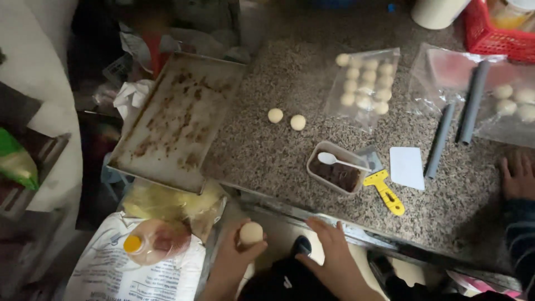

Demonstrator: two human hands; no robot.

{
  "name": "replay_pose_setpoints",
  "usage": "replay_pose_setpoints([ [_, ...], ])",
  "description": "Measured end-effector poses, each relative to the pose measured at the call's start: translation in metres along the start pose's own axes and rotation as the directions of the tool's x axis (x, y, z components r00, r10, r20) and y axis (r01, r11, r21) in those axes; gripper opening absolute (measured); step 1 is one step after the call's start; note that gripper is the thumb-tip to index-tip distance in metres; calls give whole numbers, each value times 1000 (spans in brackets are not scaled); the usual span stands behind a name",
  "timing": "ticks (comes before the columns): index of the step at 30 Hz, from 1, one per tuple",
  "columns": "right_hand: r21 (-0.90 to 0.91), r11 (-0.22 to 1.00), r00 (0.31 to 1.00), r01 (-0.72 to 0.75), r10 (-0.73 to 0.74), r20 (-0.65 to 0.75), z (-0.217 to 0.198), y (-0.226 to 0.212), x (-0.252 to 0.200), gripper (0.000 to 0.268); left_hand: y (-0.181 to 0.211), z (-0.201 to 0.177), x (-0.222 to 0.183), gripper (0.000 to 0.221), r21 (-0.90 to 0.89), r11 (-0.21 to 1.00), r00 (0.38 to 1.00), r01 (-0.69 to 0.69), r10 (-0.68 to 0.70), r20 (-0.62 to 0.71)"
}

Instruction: Filling dough balls with chocolate paste and sealing them to form buns on a bakery counter.

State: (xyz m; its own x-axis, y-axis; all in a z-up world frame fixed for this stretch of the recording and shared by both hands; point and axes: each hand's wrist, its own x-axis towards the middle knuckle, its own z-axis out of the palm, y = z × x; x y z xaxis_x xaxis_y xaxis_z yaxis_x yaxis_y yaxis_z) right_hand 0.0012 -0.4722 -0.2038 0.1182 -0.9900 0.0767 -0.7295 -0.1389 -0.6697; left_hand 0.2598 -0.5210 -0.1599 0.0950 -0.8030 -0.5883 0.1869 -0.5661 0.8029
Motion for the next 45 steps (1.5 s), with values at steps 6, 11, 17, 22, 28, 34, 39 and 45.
replay_pose_setpoints([
  [6, -32, 953, 939, -303, 304, 163, -57, 32, 34, 64, 40, 47, 87, 63, 402, 912, 996, 80, -93, 12],
  [11, -110, 932, 935, -344, 351, 48, -29, 104, 10, 52, 99, 91, 148, 76, 538, 839, 988, 83, -141, 66],
  [17, -243, 838, 873, -488, 463, -155, 23, 167, -13, 64, 120, 120, 259, 64, 704, 689, 984, -174, 94, 151],
  [22, -184, 703, 687, -687, 545, -481, 65, 189, -20, 91, 112, 125, 331, 61, 789, 538, 954, -298, 140, 265],
  [28, 48, 483, 406, -874, 782, -472, 87, 189, -1, 116, 127, 114, 335, 66, 815, 477, 927, -330, -3, 376],
  [34, 103, 164, 127, -981, 946, -297, 100, 190, 38, 137, 154, 151, 350, 55, 697, 265, 746, -666, 246, 619],
  [39, 67, 52, 44, -996, 993, -112, 68, 145, 70, 151, 186, 243, 397, 13, 333, 317, 423, -888, 280, 862],
  [45, 8, 79, 75, -997, 974, -216, 96, 158, 50, 157, 150, 315, 532, 55, 661, -103, 570, -743, 418, 707],
])
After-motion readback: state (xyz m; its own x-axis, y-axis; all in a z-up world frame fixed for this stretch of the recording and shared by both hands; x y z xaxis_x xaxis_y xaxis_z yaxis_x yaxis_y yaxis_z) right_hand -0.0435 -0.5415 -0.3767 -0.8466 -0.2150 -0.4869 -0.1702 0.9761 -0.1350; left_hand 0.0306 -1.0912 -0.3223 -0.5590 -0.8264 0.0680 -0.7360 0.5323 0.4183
